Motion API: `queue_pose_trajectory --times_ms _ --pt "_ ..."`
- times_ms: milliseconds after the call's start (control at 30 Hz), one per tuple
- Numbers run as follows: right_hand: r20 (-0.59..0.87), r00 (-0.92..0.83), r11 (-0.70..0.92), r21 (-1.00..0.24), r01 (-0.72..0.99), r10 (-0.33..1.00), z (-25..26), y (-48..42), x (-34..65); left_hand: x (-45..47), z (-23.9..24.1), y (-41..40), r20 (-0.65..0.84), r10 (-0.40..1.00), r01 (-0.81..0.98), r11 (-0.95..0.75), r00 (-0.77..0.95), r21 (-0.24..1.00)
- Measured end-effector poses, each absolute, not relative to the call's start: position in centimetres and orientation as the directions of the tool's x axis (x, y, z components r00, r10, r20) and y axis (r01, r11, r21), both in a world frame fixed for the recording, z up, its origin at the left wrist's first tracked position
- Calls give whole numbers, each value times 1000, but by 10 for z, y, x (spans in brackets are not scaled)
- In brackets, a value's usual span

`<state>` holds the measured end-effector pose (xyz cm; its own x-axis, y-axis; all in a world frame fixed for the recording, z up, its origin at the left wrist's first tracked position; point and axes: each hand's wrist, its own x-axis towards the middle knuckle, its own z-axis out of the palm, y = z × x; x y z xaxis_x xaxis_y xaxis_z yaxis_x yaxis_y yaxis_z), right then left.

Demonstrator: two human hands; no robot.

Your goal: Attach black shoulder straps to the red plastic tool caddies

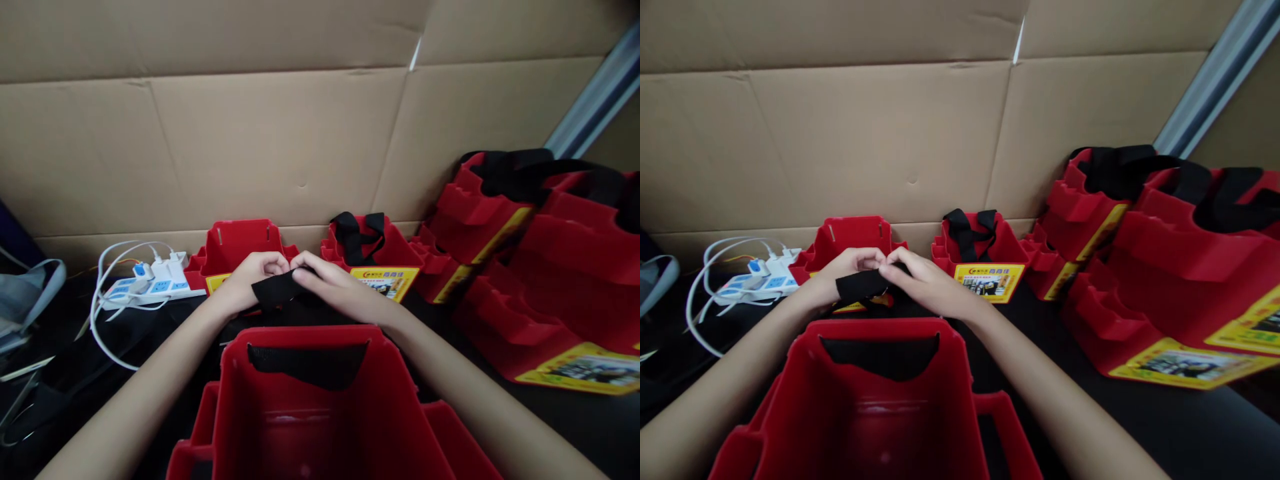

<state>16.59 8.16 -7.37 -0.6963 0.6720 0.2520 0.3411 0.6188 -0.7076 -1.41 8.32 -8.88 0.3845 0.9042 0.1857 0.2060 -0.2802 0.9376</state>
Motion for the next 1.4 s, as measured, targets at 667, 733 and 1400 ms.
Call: queue_pose_trajectory --times_ms 667,733,1400 --pt "151 -607 358 -903 236 780 -96 115 170 -28 -83 88 171 927 250 -262 335 932" --pt "111 -665 363 -897 252 738 -95 112 170 -26 -81 86 211 909 249 -311 358 917" --pt "144 -669 273 -958 91 729 -92 106 167 -21 -78 82 387 802 344 -559 456 754"
